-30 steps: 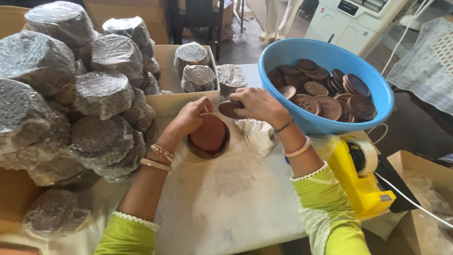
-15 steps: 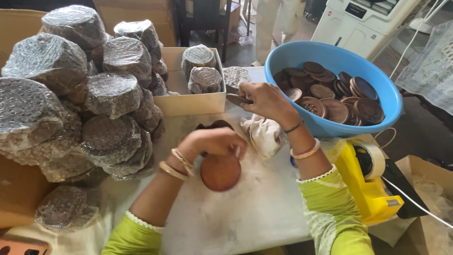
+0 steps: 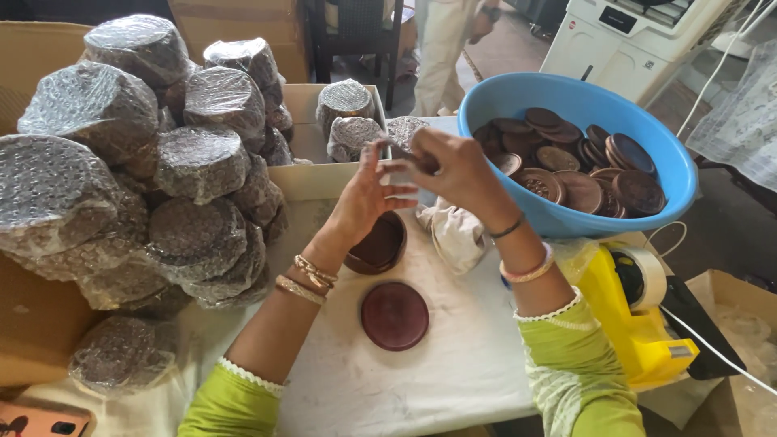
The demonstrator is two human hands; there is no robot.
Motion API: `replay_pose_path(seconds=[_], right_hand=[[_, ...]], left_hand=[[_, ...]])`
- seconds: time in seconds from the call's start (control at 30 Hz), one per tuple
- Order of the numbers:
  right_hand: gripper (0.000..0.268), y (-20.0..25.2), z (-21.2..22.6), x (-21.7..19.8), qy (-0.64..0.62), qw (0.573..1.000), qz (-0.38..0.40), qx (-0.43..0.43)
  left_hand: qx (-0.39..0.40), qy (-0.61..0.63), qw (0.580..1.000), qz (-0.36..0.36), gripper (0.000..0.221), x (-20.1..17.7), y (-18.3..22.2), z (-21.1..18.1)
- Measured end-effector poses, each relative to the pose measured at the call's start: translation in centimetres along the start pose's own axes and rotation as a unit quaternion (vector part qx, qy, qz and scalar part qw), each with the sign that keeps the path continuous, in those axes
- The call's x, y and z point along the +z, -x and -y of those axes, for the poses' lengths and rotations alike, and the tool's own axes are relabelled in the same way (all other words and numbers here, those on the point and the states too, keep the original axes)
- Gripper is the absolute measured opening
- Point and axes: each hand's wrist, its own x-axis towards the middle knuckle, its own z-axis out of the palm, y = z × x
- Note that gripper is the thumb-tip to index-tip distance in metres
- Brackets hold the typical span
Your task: Wiping brown clay lids with a cloth and wrapping them in plastic bubble wrap.
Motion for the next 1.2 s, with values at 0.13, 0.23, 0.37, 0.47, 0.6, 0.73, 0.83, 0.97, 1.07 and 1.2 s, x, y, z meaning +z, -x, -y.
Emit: replay_pose_path(seconds=[0.13,0.23,0.37,0.47,0.6,0.73,0.83,0.97,1.07,1.2], right_hand=[[0.032,-0.1,2.7,1.7,0.017,0.997,0.007,-0.074],[0.043,-0.2,2.1,1.5,0.043,0.99,0.052,-0.124],[0.054,0.6,-0.5,-0.1,0.089,0.975,0.199,-0.051],[0.073,2.2,-4.9,1.7,0.144,0.928,0.336,0.072],[0.098,3.4,-8.9,4.8,0.209,0.835,0.468,0.198],[0.085,4.4,-14.7,5.6,0.188,0.849,0.459,0.183],[0.068,2.8,-11.5,2.0,0.112,0.963,0.246,-0.01],[0.058,1.1,-4.4,3.7,-0.008,0.991,0.082,0.104],[0.06,2.8,-4.6,8.8,-0.081,0.996,-0.016,0.034],[0.064,3.6,-2.7,14.5,-0.154,0.977,-0.15,0.007]], left_hand=[[0.036,0.197,0.978,0.066,0.056,-0.4,0.1,1.0],[0.081,0.2,0.974,0.064,0.059,-1.3,0.2,0.9],[0.116,0.17,0.976,0.073,0.062,-1.7,0.3,-0.9],[0.122,0.141,0.981,0.059,0.063,-2.4,0.4,-1.2],[0.119,0.109,0.987,0.009,0.064,-2.6,0.3,-1.1],[0.114,0.11,0.987,-0.012,0.062,-3.4,-0.3,-0.3],[0.116,0.126,0.985,-0.011,0.061,-3.9,-0.9,0.6],[0.136,0.18,0.974,-0.028,0.056,-2.6,-1.1,2.0],[0.183,0.216,0.959,-0.017,0.056,-2.0,-2.6,5.4],[0.184,0.299,0.912,0.213,0.053,-5.3,-4.1,8.9]])
